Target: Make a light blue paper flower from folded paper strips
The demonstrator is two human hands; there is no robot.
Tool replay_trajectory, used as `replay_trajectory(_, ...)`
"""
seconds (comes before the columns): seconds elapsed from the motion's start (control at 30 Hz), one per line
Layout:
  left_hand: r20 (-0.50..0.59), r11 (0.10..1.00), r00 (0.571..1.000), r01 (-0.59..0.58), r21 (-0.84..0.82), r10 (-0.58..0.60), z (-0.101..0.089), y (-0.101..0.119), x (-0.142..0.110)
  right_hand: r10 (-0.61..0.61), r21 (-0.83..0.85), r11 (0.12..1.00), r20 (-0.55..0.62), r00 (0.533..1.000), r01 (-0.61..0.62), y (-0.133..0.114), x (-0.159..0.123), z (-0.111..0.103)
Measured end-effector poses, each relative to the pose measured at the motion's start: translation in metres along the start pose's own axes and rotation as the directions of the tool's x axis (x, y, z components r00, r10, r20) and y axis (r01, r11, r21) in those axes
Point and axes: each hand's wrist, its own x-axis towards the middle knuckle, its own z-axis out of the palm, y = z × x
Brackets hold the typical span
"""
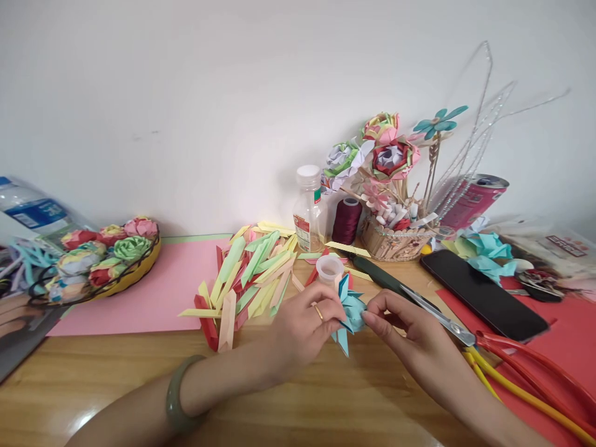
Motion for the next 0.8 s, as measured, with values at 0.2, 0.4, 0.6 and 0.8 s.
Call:
replay_trajectory(0.2,-0.017,0.999,1.0,0.022,-0.033,-0.023,0.0022,-0.0028,-0.0025,-0.007,0.025,1.0,-0.016,1.0,0.007,0.0018,-0.0012,0.001)
replay_trajectory(0.4,-0.094,0.99,0.995,0.0,-0.138,-0.014,0.0019,-0.0082,-0.0037,-0.026,-0.029,0.999,-0.067,0.997,0.025,0.0047,0.0002,-0.0013)
replay_trajectory(0.6,-0.126,0.917,0.976,0.118,-0.381,-0.177,-0.0012,-0.0077,-0.0017,0.005,-0.01,1.0,-0.172,0.985,-0.007,0.0104,0.0047,-0.0032)
replay_trajectory(0.8,0.153,0.655,0.936,0.332,-0.679,-0.316,-0.0038,-0.0003,0.003,0.072,0.126,0.991,-0.292,0.954,-0.036,0.004,0.0066,-0.0037)
